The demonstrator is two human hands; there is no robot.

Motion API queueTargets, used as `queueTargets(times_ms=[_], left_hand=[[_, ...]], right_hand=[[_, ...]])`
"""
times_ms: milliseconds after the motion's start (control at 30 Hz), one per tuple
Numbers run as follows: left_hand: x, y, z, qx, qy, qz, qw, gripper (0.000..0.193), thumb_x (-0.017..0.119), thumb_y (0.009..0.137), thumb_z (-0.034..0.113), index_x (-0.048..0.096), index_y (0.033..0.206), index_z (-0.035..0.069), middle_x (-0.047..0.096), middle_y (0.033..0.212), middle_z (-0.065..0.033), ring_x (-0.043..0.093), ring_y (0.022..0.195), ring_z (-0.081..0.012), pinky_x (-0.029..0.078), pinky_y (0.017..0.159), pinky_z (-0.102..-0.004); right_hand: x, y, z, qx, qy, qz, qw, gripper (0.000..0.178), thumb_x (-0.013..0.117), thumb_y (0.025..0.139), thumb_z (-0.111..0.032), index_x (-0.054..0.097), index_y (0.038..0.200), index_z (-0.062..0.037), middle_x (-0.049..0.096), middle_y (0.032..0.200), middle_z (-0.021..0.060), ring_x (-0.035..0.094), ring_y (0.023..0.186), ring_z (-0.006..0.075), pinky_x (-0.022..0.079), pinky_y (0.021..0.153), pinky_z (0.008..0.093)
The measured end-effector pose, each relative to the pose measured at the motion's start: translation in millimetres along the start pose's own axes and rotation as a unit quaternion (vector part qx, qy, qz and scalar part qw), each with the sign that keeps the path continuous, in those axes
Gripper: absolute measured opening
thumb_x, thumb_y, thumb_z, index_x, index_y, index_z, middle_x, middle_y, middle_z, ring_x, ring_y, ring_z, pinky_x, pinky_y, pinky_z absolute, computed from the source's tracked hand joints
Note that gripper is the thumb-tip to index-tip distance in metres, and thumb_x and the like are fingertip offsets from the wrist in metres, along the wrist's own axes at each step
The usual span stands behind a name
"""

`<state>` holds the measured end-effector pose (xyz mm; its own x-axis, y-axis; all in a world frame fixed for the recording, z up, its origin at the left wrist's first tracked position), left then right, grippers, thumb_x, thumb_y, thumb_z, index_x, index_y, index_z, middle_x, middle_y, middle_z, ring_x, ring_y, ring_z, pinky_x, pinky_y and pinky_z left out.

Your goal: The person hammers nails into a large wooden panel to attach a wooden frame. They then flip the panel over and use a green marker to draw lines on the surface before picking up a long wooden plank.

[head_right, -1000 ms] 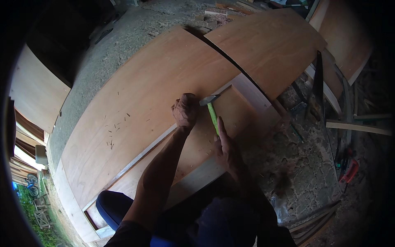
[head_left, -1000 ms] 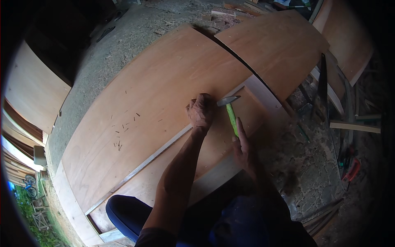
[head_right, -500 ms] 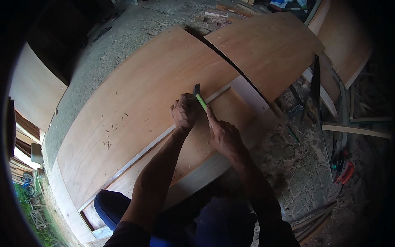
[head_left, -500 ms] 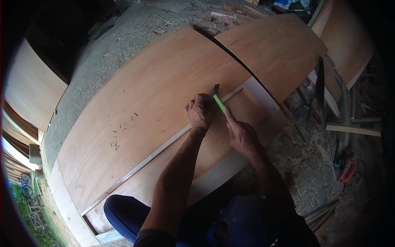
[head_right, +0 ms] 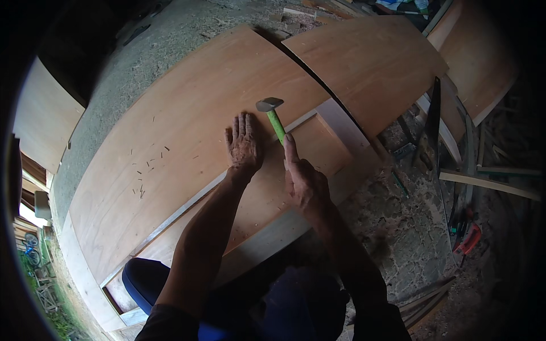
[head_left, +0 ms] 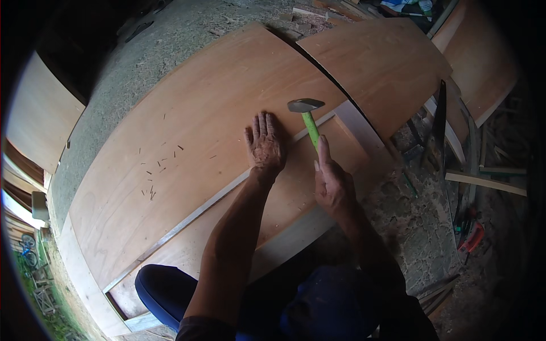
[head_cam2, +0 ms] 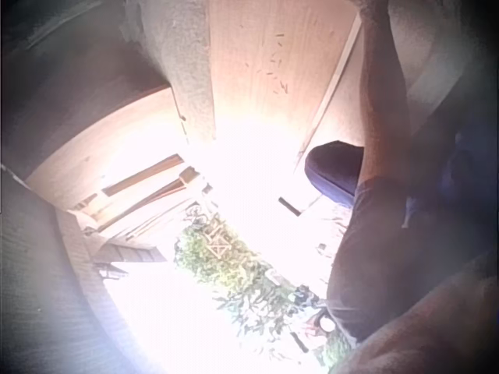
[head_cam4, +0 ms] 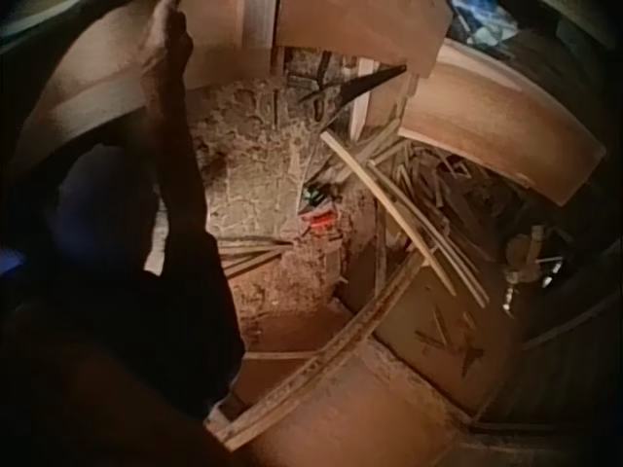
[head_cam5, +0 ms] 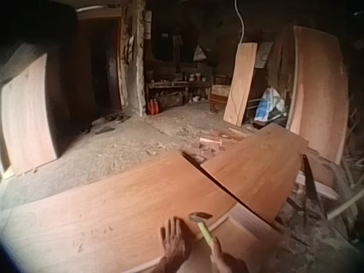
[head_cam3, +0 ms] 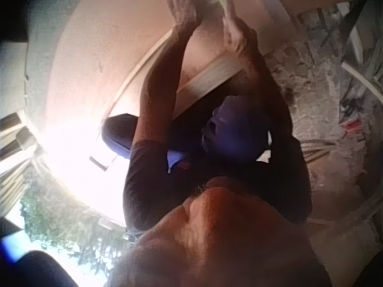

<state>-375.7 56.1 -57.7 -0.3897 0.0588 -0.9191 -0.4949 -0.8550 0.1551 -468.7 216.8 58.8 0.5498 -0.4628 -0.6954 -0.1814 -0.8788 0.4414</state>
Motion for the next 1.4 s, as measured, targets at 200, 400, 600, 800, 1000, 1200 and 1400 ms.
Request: queueTargets(times_ms=[200,400,600,800,1000,1200,1400], left_hand=[[0,0,-8,-0.007,0.026,-0.001,1.0,0.073,0.045,0.092,0.022,0.019,0.156,0.001,0.018,0.164,-0.0174,0.013,0.153,-0.0338,0.007,0.123,-0.0528],[3,4,1,-0.006,-0.013,-0.006,1.0,0.072,0.045,0.092,0.022,0.02,0.156,0.001,0.019,0.164,-0.0177,0.014,0.153,-0.0338,0.007,0.123,-0.0526],[0,-3,-5,-0.007,0.016,-0.003,1.0,0.066,0.038,0.095,0.021,0.022,0.156,0.002,0.02,0.165,-0.0147,0.015,0.153,-0.031,0.007,0.123,-0.0528],[-1,0,0,-0.002,0.009,0.0,1.0,0.065,0.037,0.095,0.02,0.023,0.156,0.001,0.022,0.164,-0.0149,0.017,0.153,-0.0313,0.008,0.123,-0.0523],[7,2,-5,0.017,-0.023,0.033,0.999,0.065,0.042,0.094,0.023,0.028,0.154,0.003,0.025,0.163,-0.015,0.018,0.152,-0.032,0.009,0.123,-0.0514],[-15,-38,-35,0.074,-0.049,0.053,0.995,0.061,0.051,0.088,0.017,0.042,0.148,0.005,0.035,0.158,-0.0164,0.027,0.148,-0.034,0.021,0.122,-0.0437],[-76,-95,-93,-0.053,-0.183,0.174,0.966,0.041,0.062,0.079,0.006,0.065,0.12,0.008,0.062,0.124,-0.0145,0.058,0.115,-0.0336,0.047,0.098,-0.0427]], right_hand=[[0,10,-2,0.038,-0.034,-0.065,0.997,0.072,0.057,0.094,-0.005,0.022,0.157,-0.0063,0.067,0.082,0.0239,0.068,0.074,0.0404,0.054,0.067,0.0493],[29,-19,47,0.091,-0.037,-0.197,0.976,0.071,0.058,0.095,-0.008,0.022,0.157,-0.0078,0.066,0.081,0.0235,0.068,0.073,0.0393,0.054,0.063,0.0485],[8,-16,3,0.007,-0.054,-0.008,0.998,0.071,0.059,0.094,-0.006,0.025,0.157,-0.0091,0.066,0.077,0.0208,0.068,0.072,0.0369,0.054,0.062,0.0467],[15,-5,25,0.1,-0.089,-0.145,0.98,0.082,0.061,0.087,-0.003,0.021,0.158,-0.0112,0.066,0.075,0.0197,0.068,0.07,0.0354,0.054,0.067,0.0463],[36,-16,47,0.091,-0.12,-0.222,0.963,0.076,0.058,0.091,-0.004,0.022,0.158,-0.011,0.066,0.079,0.0227,0.068,0.073,0.0379,0.053,0.067,0.0493],[37,-57,55,0.197,0.06,-0.072,0.976,0.064,0.047,0.101,-0.009,0.02,0.159,-0.0122,0.058,0.121,0.0283,0.061,0.109,0.037,0.049,0.091,0.0425],[30,-84,69,0.215,0.206,0.04,0.954,0.059,0.043,0.104,-0.012,0.021,0.16,-0.0123,0.036,0.156,0.0232,0.045,0.135,0.0293,0.04,0.106,0.036]])
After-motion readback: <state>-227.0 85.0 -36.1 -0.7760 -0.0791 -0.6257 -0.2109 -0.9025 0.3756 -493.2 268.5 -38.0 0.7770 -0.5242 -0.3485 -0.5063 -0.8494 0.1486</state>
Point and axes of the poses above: each hand's wrist, its own y-axis towards the middle knuckle, its own x-axis out of the palm, z = x × y, the point moved 6 cm from there along y, towards the middle knuckle
